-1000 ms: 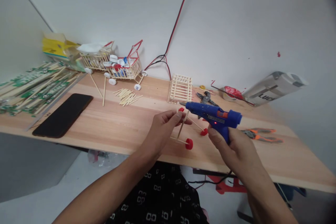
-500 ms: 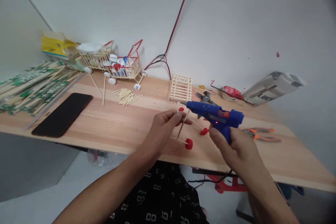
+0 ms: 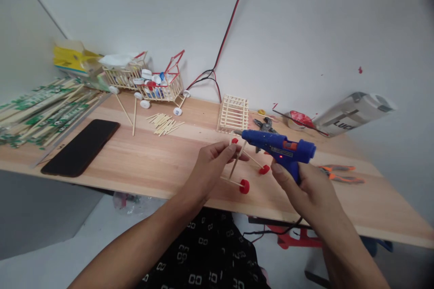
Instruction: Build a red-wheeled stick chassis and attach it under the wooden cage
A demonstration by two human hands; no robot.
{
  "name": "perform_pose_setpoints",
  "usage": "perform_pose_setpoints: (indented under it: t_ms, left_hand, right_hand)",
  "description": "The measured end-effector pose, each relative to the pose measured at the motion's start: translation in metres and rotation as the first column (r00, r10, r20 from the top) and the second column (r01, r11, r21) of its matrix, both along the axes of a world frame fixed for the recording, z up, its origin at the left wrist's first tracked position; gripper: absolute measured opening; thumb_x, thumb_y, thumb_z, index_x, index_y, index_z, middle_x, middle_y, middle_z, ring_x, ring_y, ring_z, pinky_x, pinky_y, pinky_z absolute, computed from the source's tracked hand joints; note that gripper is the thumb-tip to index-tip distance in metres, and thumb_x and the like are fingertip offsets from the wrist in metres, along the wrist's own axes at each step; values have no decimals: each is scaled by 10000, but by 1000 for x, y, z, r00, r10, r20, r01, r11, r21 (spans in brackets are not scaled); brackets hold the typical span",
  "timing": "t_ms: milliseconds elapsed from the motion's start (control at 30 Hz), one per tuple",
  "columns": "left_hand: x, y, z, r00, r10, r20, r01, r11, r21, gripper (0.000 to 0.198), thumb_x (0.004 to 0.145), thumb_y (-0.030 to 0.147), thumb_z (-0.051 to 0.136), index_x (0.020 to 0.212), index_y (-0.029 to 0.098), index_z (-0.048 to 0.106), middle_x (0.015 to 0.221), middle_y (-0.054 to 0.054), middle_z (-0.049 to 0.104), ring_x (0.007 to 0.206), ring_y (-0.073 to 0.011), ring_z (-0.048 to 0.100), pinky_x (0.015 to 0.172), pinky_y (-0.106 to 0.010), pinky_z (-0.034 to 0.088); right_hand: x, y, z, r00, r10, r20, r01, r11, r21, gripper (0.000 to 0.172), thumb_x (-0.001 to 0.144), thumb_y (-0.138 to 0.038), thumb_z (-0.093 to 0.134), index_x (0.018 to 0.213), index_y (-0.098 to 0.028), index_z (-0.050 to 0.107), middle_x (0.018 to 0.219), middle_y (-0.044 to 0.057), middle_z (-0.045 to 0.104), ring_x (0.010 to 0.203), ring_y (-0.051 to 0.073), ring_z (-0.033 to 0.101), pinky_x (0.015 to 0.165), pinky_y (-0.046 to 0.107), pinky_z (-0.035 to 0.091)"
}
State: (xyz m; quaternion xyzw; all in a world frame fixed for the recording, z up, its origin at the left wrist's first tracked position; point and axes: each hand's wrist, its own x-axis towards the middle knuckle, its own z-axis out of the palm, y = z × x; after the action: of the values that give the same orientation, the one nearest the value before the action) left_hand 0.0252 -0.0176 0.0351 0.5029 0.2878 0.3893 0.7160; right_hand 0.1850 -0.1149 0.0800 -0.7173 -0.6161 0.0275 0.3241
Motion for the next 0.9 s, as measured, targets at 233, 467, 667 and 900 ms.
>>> perform_pose_setpoints:
  t_ms: [233,467,667,900]
  left_hand:
    - [1,1,0,1000,2,-4,-2,1000,-5,247,882,368,579,828,178,726,855,-80,746,851,-184,664,891,-346,443]
    - [1,-1,1,1000,-3,-25,3,1000,-2,266,885,387,583,829,166,721,865,-79,749,825,-170,659,889,-329,442]
    - [0,-2,3,1000,7,-24,-7,1000,-6,257,889,365,576,835,165,727,863,-77,749,851,-174,665,871,-313,444]
    - [0,-2,1,1000,2,-10,-2,1000,-5,253,894,366,572,902,171,734,862,-73,751,840,-165,668,887,-319,449]
  right_hand:
    - [3,-6,0,1000,5,30,-4,999,-32,343,889,-494,490,699,-217,557,536,-20,480,493,147,437,477,274,337]
    - [3,-3,-1,999,20,45,-20,1000,4,343,888,-487,488,683,-216,532,536,-24,468,498,136,432,453,257,313]
    - [4,-2,-1,998,27,50,-27,1000,10,322,894,-470,488,699,-219,534,538,-28,457,481,126,399,435,256,283]
    - [5,2,-1,999,17,30,-18,1000,6,309,881,-463,501,695,-217,533,543,-27,451,471,123,382,431,263,270]
